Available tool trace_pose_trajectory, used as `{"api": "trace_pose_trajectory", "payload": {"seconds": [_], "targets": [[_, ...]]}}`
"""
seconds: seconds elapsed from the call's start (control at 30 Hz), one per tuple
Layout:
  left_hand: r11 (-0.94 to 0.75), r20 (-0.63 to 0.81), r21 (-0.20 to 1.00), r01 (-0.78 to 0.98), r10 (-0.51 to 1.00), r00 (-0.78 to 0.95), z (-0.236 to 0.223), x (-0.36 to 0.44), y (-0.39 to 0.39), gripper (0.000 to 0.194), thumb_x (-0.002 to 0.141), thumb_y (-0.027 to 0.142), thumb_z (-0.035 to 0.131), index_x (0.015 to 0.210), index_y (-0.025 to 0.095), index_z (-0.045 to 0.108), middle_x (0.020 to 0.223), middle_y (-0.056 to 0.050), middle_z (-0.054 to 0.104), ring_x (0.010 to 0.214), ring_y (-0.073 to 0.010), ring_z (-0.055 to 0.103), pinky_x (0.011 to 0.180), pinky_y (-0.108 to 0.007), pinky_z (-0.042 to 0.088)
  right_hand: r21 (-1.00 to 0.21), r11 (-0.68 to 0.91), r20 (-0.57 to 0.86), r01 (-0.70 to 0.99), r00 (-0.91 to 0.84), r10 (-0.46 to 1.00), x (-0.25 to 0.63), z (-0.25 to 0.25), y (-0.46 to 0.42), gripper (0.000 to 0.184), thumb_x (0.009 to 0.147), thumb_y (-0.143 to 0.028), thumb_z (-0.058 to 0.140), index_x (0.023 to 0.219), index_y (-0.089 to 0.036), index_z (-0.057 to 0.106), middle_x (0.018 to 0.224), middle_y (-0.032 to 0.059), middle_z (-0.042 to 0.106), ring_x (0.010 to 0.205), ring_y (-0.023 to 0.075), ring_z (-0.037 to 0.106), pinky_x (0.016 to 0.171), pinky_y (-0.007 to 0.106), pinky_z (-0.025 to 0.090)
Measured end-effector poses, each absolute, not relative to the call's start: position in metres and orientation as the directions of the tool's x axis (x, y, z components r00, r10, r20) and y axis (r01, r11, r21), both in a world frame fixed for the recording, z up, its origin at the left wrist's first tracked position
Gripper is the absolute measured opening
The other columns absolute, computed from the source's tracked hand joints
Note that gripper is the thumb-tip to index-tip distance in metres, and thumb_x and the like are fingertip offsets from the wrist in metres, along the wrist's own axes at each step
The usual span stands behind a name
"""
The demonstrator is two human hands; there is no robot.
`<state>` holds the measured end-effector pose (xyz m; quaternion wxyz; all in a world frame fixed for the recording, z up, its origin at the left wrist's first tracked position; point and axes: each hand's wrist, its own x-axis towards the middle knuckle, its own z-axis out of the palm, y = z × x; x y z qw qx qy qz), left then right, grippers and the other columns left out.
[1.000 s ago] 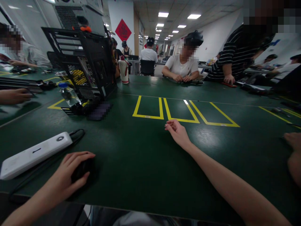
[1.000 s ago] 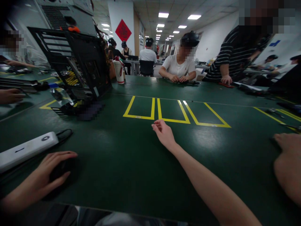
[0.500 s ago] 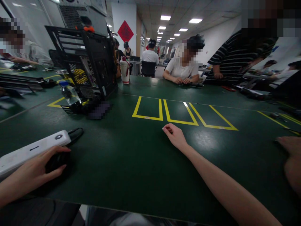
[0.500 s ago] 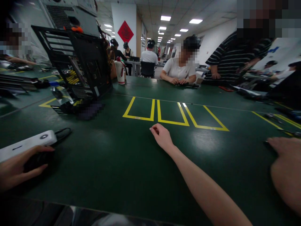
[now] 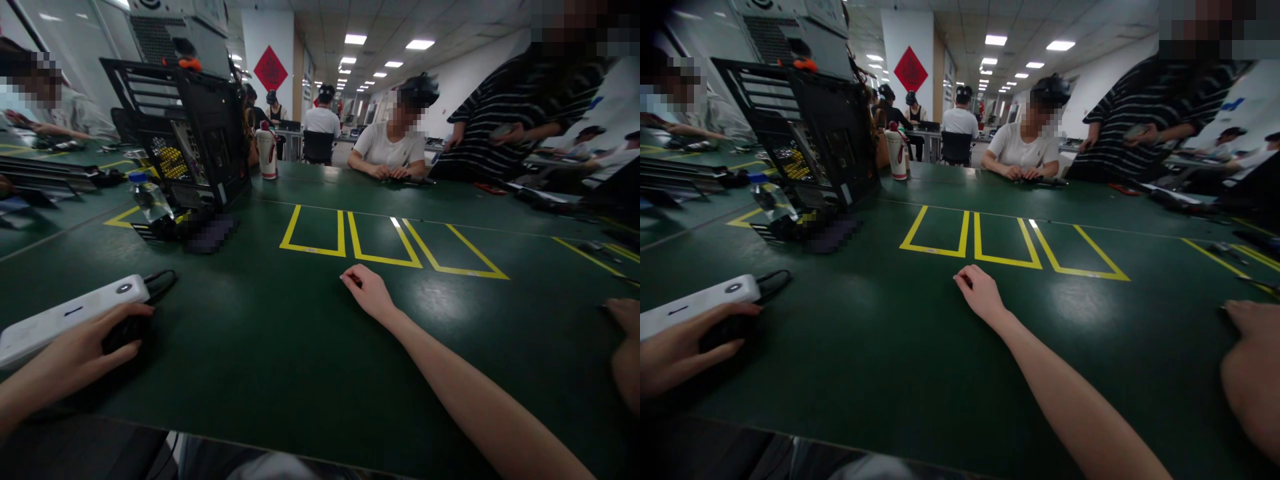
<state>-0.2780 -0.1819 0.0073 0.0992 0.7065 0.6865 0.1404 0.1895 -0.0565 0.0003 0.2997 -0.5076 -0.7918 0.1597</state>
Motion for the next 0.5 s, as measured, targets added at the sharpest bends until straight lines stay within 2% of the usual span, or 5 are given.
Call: {"api": "trace_pose_trajectory", "payload": {"seconds": [0.13, 0.23, 0.33, 0.5], "targets": [[-0.085, 0.036, 0.279, 0.957, 0.996, 0.078, 0.027, -0.237, -0.169, 0.031, 0.078, 0.038, 0.044, 0.108, 0.028, 0.043, 0.105, 0.005, 0.056, 0.088, -0.0212, 0.056, 0.080, -0.032, 0.042, -0.555, 0.444, 0.311, 0.703, -0.320, 0.895, 0.189, 0.000, -0.056, 0.015, 0.086, -0.028, 0.046, 0.086, -0.019, 0.058, 0.086, 0.0022, 0.058, 0.076, 0.0152, 0.057, 0.070, 0.033, 0.048], [-0.204, 0.025, 0.311, 0.928, 0.978, 0.207, 0.034, -0.196, -0.148, 0.033, 0.080, 0.033, 0.041, 0.111, 0.021, 0.042, 0.110, -0.002, 0.051, 0.095, -0.0210, 0.054, 0.086, -0.032, 0.040, -0.551, 0.446, 0.304, 0.705, -0.328, 0.895, 0.189, 0.000, -0.056, 0.016, 0.086, -0.029, 0.046, 0.085, -0.019, 0.058, 0.085, 0.0021, 0.058, 0.075, 0.0149, 0.056, 0.069, 0.032, 0.048], [-0.280, 0.005, 0.331, 0.901, 0.955, 0.295, 0.032, -0.152, -0.118, 0.037, 0.076, 0.035, 0.047, 0.109, 0.021, 0.043, 0.109, -0.004, 0.050, 0.092, -0.0221, 0.055, 0.084, -0.035, 0.042, -0.572, 0.449, 0.305, 0.686, -0.330, 0.893, 0.189, 0.000, -0.056, 0.016, 0.085, -0.029, 0.046, 0.084, -0.019, 0.059, 0.084, 0.0023, 0.057, 0.074, 0.0152, 0.056, 0.068, 0.032, 0.047], [-0.458, 0.052, 0.405, 0.792, 0.876, 0.480, 0.026, -0.071, -0.064, 0.040, 0.073, 0.036, 0.052, 0.110, 0.024, 0.044, 0.107, -0.004, 0.051, 0.088, -0.0216, 0.056, 0.077, -0.034, 0.046, -0.674, 0.428, 0.299, 0.602, -0.308, 0.903, 0.188, 0.000, -0.055, 0.012, 0.082, -0.028, 0.052, 0.083, -0.019, 0.060, 0.085, 0.0030, 0.058, 0.076, 0.0171, 0.056, 0.072, 0.036, 0.046]]}}
